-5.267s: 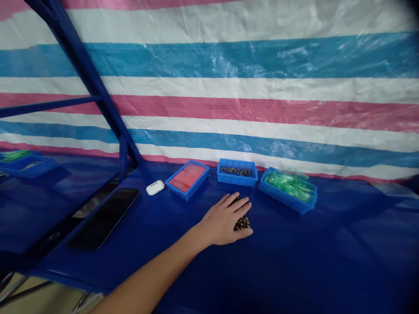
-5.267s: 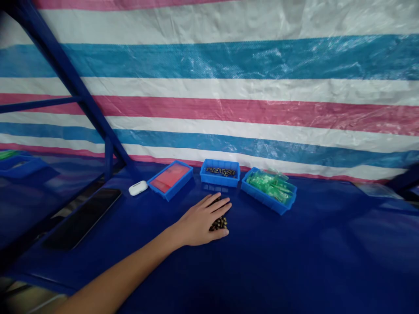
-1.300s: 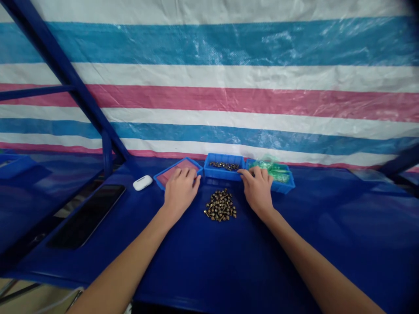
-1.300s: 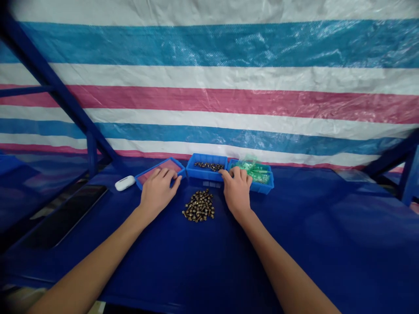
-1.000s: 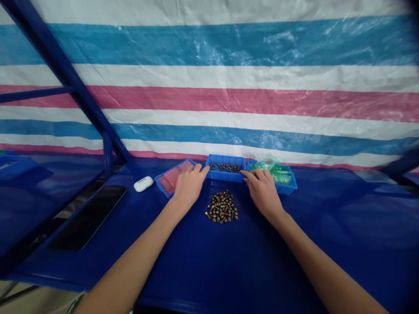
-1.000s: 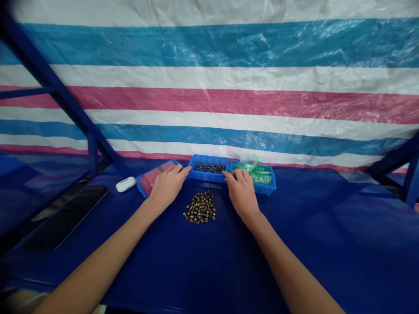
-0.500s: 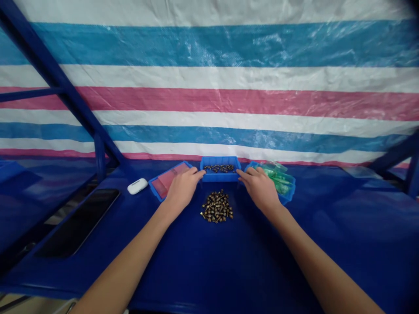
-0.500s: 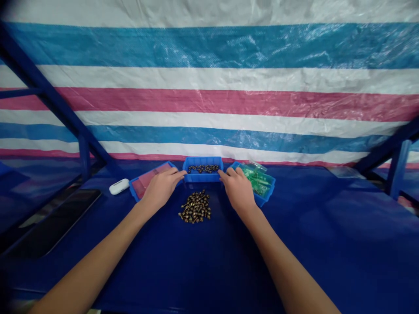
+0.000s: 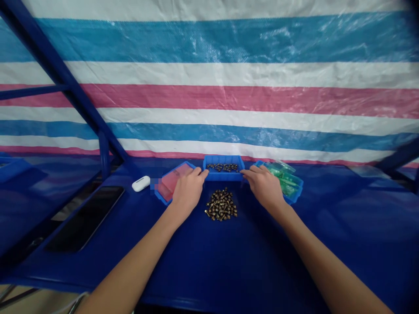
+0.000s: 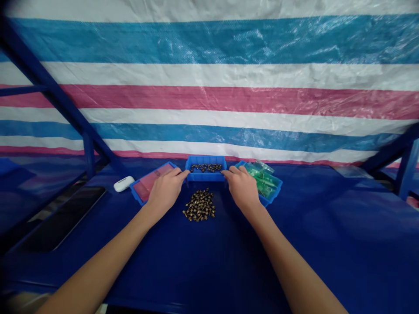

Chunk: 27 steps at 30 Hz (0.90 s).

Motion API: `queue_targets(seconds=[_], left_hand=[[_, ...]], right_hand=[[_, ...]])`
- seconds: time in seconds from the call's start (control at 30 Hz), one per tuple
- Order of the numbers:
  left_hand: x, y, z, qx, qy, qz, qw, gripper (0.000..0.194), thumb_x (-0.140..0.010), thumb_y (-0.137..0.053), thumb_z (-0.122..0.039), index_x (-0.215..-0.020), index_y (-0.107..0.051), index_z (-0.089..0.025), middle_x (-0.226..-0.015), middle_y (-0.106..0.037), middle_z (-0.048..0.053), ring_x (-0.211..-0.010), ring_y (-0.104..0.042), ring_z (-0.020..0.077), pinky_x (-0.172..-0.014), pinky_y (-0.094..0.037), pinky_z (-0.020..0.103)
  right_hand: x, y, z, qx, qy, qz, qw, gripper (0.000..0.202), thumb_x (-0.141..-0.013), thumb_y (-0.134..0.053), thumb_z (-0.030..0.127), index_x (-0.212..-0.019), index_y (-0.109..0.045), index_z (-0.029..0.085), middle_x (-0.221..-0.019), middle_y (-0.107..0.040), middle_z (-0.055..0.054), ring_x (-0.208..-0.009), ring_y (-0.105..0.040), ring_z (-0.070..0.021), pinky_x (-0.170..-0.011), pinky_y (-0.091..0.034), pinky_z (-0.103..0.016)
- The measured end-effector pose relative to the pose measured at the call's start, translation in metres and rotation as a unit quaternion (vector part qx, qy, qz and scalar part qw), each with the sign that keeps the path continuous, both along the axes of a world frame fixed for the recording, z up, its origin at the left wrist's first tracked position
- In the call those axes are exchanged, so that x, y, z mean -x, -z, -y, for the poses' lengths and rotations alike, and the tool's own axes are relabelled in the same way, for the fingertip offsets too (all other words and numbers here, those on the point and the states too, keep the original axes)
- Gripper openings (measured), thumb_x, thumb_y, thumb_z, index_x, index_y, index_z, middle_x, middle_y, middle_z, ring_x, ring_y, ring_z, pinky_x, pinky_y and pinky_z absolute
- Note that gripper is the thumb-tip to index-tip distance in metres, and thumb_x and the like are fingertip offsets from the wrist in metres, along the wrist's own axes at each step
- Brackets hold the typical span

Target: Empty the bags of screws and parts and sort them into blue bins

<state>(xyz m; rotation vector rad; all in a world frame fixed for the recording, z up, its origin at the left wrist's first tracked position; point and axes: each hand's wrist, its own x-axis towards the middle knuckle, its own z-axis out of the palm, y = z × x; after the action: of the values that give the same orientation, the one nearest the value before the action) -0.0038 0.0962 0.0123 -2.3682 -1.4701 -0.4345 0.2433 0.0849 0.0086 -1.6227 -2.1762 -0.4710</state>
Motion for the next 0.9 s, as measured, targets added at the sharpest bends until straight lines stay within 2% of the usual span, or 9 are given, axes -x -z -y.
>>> queue_targets(seconds=[0.23,0.37,0.43,0.53,0.6,0.63,0.7,0.8,0.9], left_hand=[[-0.002,0.001,-0.002,-0.008,-0.007,0.003,1.0,0.036,-0.091,-0.047,-0.009,-0.121,-0.061,-0.022,-0.097,-0.064,0.008,-0.084,-0.059,0.0247,-0.058,-0.047,0.033],[-0.005,-0.001,0.007,-0.072,-0.007,0.018,0.997,0.036,-0.093,-0.046,-0.015,-0.127,-0.058,-0.02,-0.107,-0.064,0.012,-0.096,-0.056,0.0297,-0.076,-0.048,0.043],[-0.009,-0.002,0.016,-0.083,0.038,0.054,0.994,0.037,-0.095,-0.044,-0.021,-0.13,-0.056,-0.021,-0.117,-0.061,0.013,-0.105,-0.054,0.0306,-0.087,-0.045,0.047],[-0.02,0.003,0.031,0.022,0.177,0.102,0.979,0.037,-0.096,-0.044,-0.039,-0.126,-0.058,-0.021,-0.126,-0.059,0.009,-0.116,-0.052,0.0256,-0.099,-0.041,0.043],[-0.027,0.011,0.038,0.114,0.217,0.108,0.963,0.063,-0.089,-0.048,-0.058,-0.137,-0.047,-0.017,-0.141,-0.048,0.012,-0.129,-0.043,0.0269,-0.107,-0.036,0.042],[-0.03,0.016,0.04,0.145,0.228,0.103,0.958,0.076,-0.084,-0.049,-0.065,-0.141,-0.041,-0.015,-0.146,-0.043,0.013,-0.135,-0.038,0.0284,-0.111,-0.032,0.043],[-0.035,0.025,0.042,0.181,0.225,0.089,0.953,0.088,-0.082,-0.048,-0.07,-0.146,-0.032,-0.012,-0.152,-0.033,0.015,-0.142,-0.027,0.0293,-0.116,-0.024,0.044],[-0.036,0.032,0.041,0.205,0.211,0.088,0.952,0.083,-0.088,-0.042,-0.065,-0.148,-0.028,-0.01,-0.156,-0.026,0.014,-0.145,-0.018,0.0268,-0.118,-0.018,0.042],[-0.033,0.03,0.039,0.219,0.204,0.121,0.946,0.082,-0.089,-0.046,-0.058,-0.151,-0.018,-0.013,-0.157,-0.022,0.012,-0.145,-0.02,0.0266,-0.117,-0.022,0.041]], right_hand=[[0.003,0.005,0.003,-0.017,0.02,0.014,1.0,0.029,-0.095,-0.048,0.019,-0.117,-0.066,0.025,-0.089,-0.066,-0.005,-0.086,-0.053,-0.0237,-0.06,-0.041,-0.031],[0.009,-0.002,0.015,-0.059,0.02,0.028,0.998,0.034,-0.097,-0.045,0.024,-0.128,-0.059,0.021,-0.098,-0.064,-0.011,-0.09,-0.054,-0.0256,-0.069,-0.045,-0.035],[0.013,-0.006,0.024,-0.075,-0.007,0.011,0.997,0.034,-0.098,-0.044,0.027,-0.128,-0.058,0.019,-0.106,-0.063,-0.013,-0.097,-0.053,-0.0272,-0.079,-0.045,-0.038],[0.018,-0.003,0.034,-0.017,-0.067,-0.059,0.996,0.028,-0.098,-0.043,0.026,-0.116,-0.063,0.018,-0.099,-0.064,-0.01,-0.094,-0.057,-0.0242,-0.084,-0.046,-0.036],[0.019,0.005,0.035,0.067,-0.091,-0.106,0.988,0.025,-0.098,-0.043,0.024,-0.108,-0.065,0.018,-0.091,-0.065,-0.007,-0.087,-0.06,-0.021,-0.081,-0.048,-0.032],[0.019,0.009,0.034,0.105,-0.098,-0.122,0.982,0.023,-0.098,-0.043,0.022,-0.105,-0.065,0.018,-0.09,-0.065,-0.007,-0.086,-0.061,-0.0202,-0.08,-0.049,-0.031],[0.018,0.015,0.031,0.152,-0.106,-0.143,0.972,0.021,-0.096,-0.045,0.02,-0.102,-0.065,0.017,-0.091,-0.064,-0.007,-0.085,-0.061,-0.0198,-0.08,-0.049,-0.031],[0.017,0.02,0.026,0.165,-0.112,-0.176,0.964,0.018,-0.095,-0.048,0.021,-0.099,-0.066,0.018,-0.092,-0.063,-0.007,-0.086,-0.061,-0.0201,-0.079,-0.05,-0.032],[0.019,0.022,0.025,0.162,-0.124,-0.2,0.958,0.018,-0.093,-0.053,0.024,-0.104,-0.066,0.02,-0.096,-0.063,-0.007,-0.091,-0.06,-0.0217,-0.081,-0.05,-0.034]])
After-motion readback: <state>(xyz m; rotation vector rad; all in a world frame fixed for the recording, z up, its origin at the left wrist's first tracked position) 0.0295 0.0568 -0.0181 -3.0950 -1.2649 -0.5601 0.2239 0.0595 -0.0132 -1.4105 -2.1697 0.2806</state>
